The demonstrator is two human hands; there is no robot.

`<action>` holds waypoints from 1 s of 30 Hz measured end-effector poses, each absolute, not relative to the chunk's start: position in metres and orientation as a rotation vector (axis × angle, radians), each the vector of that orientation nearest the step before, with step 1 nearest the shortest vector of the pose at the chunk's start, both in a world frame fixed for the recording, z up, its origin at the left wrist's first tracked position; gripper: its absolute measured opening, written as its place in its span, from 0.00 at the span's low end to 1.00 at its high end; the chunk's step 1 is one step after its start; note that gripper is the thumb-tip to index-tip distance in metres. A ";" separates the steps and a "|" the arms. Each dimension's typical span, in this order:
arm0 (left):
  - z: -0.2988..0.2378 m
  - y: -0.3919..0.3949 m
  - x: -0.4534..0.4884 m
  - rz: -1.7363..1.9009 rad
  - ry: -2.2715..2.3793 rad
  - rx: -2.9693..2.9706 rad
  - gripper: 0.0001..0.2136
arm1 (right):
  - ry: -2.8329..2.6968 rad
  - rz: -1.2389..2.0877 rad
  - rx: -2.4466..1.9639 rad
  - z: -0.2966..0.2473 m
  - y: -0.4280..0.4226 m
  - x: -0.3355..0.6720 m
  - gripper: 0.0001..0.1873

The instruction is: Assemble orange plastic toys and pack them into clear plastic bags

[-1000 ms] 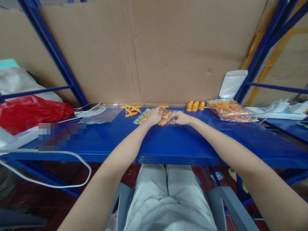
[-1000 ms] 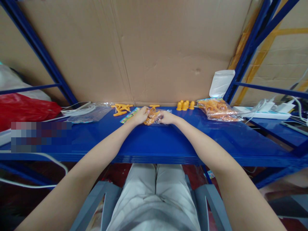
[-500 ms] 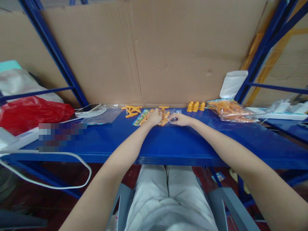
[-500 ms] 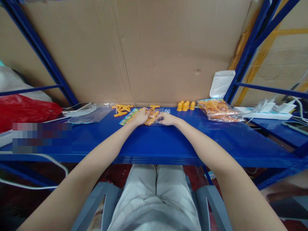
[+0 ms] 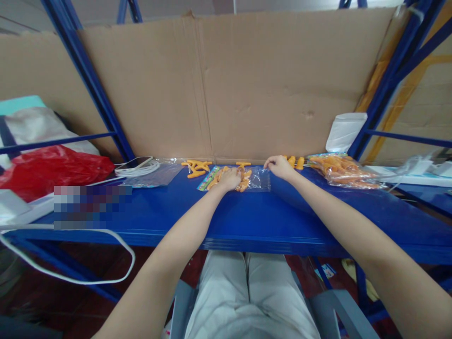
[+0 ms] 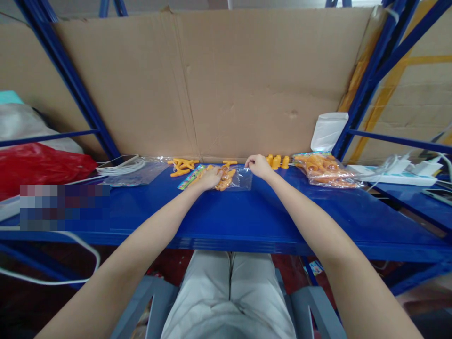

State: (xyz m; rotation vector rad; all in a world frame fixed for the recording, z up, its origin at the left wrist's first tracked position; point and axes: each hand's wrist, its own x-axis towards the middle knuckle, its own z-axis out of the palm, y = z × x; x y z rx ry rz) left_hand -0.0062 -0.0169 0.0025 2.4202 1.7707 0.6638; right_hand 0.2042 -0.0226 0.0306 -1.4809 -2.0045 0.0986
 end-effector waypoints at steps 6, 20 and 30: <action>0.005 -0.015 -0.007 0.491 1.710 2.524 0.21 | -2.081 0.060 -1.594 0.035 -0.001 0.200 0.25; 0.029 -0.033 -0.020 0.237 1.645 2.455 0.20 | -2.405 0.183 -1.535 0.039 0.059 0.154 0.26; 0.024 -0.028 -0.020 0.201 1.657 2.497 0.20 | -2.607 0.099 -1.642 0.036 0.072 0.129 0.24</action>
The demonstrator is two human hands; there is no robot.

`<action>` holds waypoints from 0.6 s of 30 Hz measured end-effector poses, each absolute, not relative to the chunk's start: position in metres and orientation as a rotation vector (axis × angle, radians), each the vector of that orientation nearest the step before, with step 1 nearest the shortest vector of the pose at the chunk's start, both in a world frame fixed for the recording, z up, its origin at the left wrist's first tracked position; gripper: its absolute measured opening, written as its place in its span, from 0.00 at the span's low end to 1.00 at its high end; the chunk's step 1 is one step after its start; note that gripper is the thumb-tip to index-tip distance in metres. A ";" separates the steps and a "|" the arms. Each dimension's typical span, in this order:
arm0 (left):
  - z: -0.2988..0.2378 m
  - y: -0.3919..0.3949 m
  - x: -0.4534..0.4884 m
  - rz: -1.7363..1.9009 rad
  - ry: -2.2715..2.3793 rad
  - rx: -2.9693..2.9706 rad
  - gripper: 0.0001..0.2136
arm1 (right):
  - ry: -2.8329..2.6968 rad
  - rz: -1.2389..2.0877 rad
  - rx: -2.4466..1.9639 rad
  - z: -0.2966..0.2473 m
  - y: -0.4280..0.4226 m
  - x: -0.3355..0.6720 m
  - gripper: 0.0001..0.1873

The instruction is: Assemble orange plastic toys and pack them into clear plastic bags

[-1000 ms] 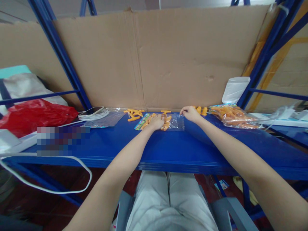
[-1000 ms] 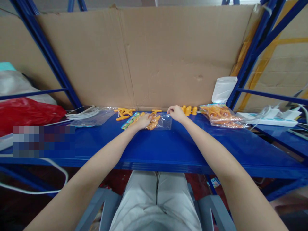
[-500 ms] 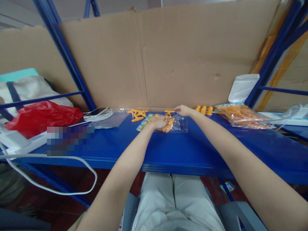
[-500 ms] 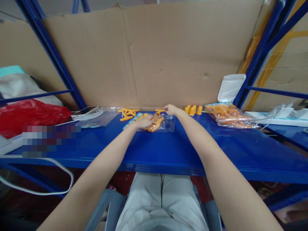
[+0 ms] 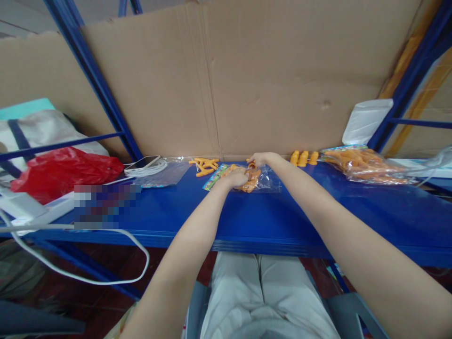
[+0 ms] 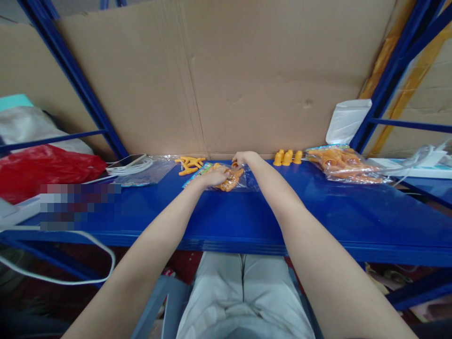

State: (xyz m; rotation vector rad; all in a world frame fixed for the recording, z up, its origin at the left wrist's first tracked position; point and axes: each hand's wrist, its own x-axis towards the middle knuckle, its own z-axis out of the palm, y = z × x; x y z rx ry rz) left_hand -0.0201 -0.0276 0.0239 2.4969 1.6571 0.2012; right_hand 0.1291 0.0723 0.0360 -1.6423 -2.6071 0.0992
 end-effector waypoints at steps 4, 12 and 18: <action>0.024 -0.027 -0.021 0.240 1.647 2.485 0.19 | -2.593 0.053 -1.773 0.040 0.062 0.136 0.21; 0.021 -0.022 -0.022 0.304 1.641 2.493 0.18 | -2.340 -0.170 -1.960 0.041 0.044 0.144 0.17; 0.018 -0.018 -0.023 0.289 1.617 2.505 0.17 | -2.303 -0.077 -2.062 0.046 0.044 0.164 0.18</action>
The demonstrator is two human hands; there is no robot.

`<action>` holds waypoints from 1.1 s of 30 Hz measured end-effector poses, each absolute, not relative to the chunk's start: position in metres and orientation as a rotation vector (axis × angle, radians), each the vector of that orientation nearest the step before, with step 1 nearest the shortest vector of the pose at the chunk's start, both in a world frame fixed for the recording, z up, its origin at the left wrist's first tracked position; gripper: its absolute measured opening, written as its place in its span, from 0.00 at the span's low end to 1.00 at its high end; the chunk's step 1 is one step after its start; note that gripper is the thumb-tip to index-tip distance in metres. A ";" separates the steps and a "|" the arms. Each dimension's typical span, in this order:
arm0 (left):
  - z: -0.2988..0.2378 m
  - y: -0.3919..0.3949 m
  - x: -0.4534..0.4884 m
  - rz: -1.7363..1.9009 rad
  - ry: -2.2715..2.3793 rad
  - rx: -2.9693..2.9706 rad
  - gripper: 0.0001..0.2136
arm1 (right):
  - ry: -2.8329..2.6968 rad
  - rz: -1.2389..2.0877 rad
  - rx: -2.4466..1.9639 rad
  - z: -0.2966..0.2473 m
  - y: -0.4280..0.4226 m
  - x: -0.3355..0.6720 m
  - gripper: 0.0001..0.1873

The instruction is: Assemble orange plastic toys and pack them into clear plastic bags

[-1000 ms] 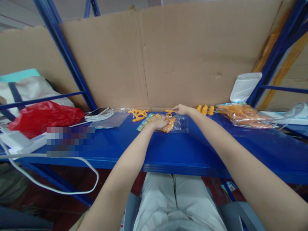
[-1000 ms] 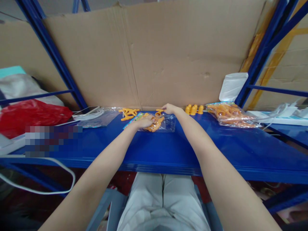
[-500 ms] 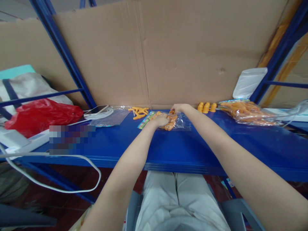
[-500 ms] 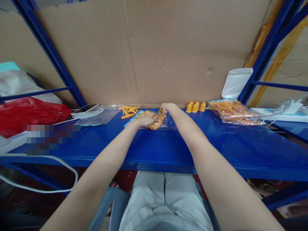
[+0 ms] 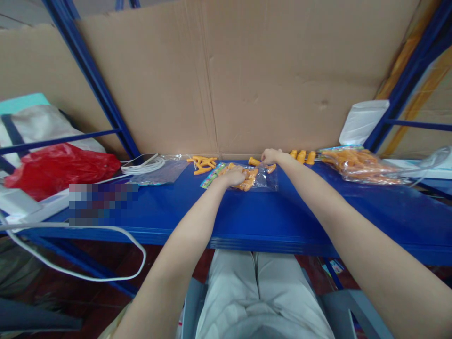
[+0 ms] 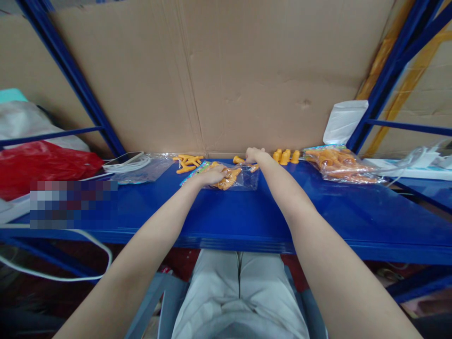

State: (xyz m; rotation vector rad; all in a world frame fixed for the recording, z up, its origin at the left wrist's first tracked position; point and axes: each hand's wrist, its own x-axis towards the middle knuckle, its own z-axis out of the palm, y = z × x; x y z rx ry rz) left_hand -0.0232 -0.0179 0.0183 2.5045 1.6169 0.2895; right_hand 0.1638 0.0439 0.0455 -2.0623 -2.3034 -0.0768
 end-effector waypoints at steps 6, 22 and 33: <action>0.021 -0.021 -0.023 0.259 1.630 2.482 0.18 | -2.373 0.019 -2.094 0.044 0.043 0.183 0.17; 0.014 -0.012 -0.024 0.266 1.656 2.515 0.18 | -2.013 -0.501 -2.068 0.057 0.008 0.171 0.19; 0.002 -0.007 -0.013 0.621 1.699 2.350 0.23 | -1.870 -0.445 -1.701 0.069 -0.046 0.182 0.13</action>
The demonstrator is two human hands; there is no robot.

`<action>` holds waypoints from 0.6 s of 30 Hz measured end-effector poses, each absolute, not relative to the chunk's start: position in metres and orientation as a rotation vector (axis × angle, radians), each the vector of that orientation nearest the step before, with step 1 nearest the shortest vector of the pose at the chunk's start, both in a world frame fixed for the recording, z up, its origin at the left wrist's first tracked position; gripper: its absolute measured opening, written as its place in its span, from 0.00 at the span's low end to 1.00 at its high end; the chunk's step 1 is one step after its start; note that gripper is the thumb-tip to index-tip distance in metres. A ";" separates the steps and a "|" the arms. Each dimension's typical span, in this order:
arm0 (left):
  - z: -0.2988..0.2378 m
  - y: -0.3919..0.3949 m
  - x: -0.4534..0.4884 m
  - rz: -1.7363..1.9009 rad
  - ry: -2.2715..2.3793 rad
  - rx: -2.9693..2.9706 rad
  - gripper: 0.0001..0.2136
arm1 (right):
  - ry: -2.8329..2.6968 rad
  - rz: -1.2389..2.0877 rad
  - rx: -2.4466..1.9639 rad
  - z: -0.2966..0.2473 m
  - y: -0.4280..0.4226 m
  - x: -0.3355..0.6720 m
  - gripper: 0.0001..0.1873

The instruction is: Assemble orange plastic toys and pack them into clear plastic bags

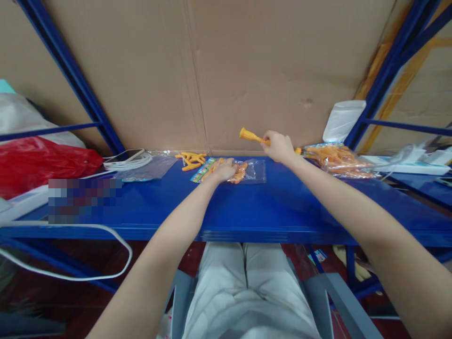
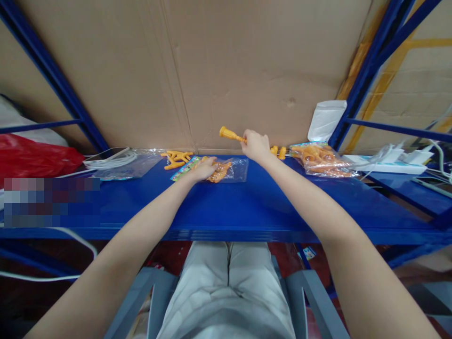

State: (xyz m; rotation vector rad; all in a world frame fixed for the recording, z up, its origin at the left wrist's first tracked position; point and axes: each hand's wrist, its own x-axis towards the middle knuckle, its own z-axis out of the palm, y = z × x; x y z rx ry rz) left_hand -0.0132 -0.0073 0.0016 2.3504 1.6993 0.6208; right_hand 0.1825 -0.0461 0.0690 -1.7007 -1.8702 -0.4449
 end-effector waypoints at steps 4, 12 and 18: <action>-0.005 -0.001 -0.006 0.895 1.638 2.310 0.21 | -1.799 -0.330 -1.679 0.058 -0.063 0.197 0.11; -0.002 0.000 -0.009 1.178 1.431 2.215 0.17 | -1.910 -0.001 -1.719 0.066 -0.065 0.234 0.07; 0.005 -0.005 -0.019 1.117 1.732 2.183 0.14 | -2.111 0.306 -1.701 0.071 -0.074 0.245 0.07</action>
